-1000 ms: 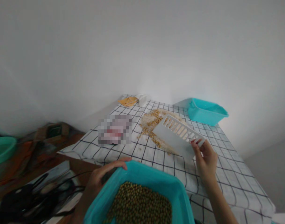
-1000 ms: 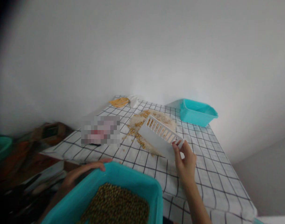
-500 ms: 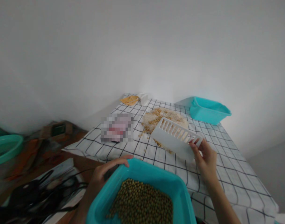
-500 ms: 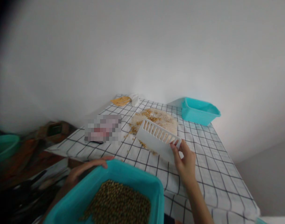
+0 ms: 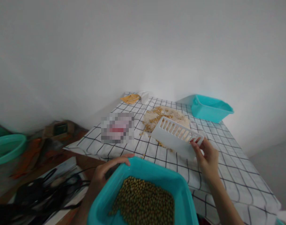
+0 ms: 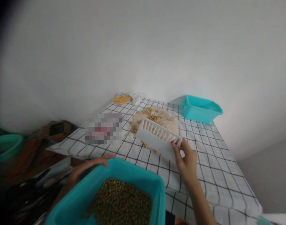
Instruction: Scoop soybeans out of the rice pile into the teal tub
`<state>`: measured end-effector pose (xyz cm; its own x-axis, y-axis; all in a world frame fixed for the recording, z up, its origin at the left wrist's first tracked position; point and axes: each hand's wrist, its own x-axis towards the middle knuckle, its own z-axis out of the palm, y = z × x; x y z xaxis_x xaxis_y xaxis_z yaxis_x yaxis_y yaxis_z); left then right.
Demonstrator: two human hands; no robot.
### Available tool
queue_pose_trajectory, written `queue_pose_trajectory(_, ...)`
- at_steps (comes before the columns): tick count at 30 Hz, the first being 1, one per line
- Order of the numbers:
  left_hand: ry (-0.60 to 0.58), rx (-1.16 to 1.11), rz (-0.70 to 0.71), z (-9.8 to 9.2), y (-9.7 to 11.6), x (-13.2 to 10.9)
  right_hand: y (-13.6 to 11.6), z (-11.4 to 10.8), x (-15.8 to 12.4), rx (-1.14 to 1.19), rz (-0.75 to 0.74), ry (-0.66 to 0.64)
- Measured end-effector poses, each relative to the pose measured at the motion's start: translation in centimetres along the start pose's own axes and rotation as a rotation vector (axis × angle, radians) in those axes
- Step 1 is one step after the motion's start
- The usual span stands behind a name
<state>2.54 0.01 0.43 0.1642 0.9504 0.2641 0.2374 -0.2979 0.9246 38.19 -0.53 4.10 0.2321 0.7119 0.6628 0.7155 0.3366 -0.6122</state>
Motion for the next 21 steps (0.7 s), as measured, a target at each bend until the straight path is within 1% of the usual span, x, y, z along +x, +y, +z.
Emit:
queue_pose_trajectory(2,0.003,-0.092,-0.022,-0.1,-0.8,-0.1,0.0,0.0,0.0,0.003,-0.001,-0.008)
queue_pose_trajectory(4,-0.001,-0.131,-0.045,-0.1,-1.0,-0.1,-0.1,0.0,0.0,0.019,0.004,-0.021)
queue_pose_trajectory(9,0.008,-0.12,-0.069,-0.2,-0.1,0.0,-0.2,-0.1,-0.2,0.046,0.004,-0.067)
queue_pose_trajectory(13,0.011,-0.127,-0.062,-0.1,0.3,0.1,-0.3,-0.1,-0.1,0.07,0.006,-0.073)
queue_pose_trajectory(17,0.014,-0.121,-0.085,-0.1,0.7,0.1,-0.4,-0.2,-0.1,0.074,0.023,-0.074)
queue_pose_trajectory(21,-0.002,-0.129,-0.101,-0.1,1.3,-0.1,-0.4,0.0,0.1,0.149,0.054,-0.129)
